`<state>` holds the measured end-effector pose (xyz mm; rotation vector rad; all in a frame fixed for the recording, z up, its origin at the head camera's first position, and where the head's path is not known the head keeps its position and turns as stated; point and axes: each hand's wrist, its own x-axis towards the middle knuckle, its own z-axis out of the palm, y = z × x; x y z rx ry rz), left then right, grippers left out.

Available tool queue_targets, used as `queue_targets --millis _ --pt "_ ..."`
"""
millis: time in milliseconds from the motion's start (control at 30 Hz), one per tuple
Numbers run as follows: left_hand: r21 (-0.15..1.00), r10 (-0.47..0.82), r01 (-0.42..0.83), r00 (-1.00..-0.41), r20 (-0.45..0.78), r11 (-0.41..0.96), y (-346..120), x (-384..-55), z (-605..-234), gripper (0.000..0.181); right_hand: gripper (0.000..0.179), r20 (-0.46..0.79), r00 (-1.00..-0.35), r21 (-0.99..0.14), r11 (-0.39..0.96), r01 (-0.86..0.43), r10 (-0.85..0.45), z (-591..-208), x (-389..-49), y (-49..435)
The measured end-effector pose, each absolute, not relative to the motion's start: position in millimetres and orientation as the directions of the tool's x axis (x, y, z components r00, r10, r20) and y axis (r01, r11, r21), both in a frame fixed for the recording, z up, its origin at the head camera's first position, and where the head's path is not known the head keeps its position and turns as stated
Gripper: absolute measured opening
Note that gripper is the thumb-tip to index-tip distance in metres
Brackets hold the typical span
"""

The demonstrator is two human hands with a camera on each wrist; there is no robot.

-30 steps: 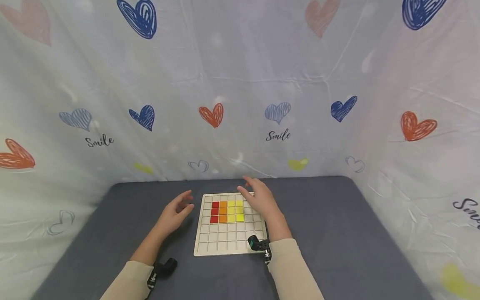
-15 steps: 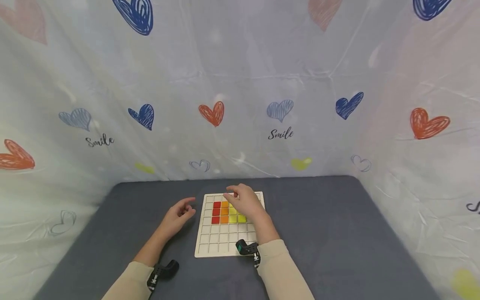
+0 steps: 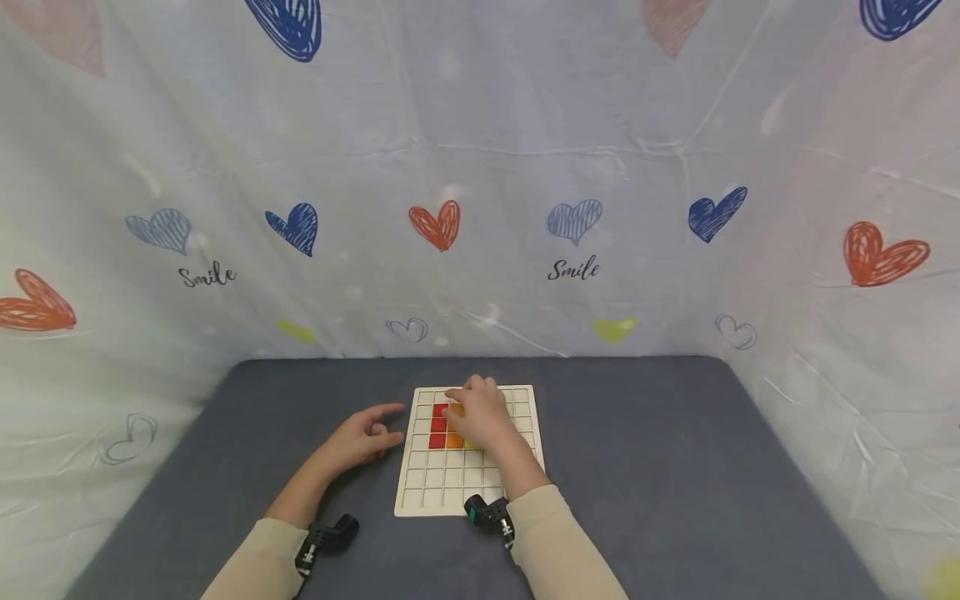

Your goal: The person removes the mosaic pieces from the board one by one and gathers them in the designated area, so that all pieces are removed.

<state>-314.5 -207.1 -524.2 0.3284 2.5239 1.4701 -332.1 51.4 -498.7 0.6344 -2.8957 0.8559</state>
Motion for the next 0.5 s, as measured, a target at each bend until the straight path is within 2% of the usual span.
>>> queue_targets --millis 233,500 --pt "0.885 0.358 0.050 -0.924 -0.135 0.462 -207 -316 -522 0.067 0.036 0.158 -0.902 -0.418 0.800 -0.431 -0.403 -502 -331 43" --pt "0.885 0.365 0.033 -0.918 -0.157 0.465 -204 -318 -522 0.066 0.033 0.159 -0.920 -0.423 0.818 -0.390 -0.357 -505 -330 39"
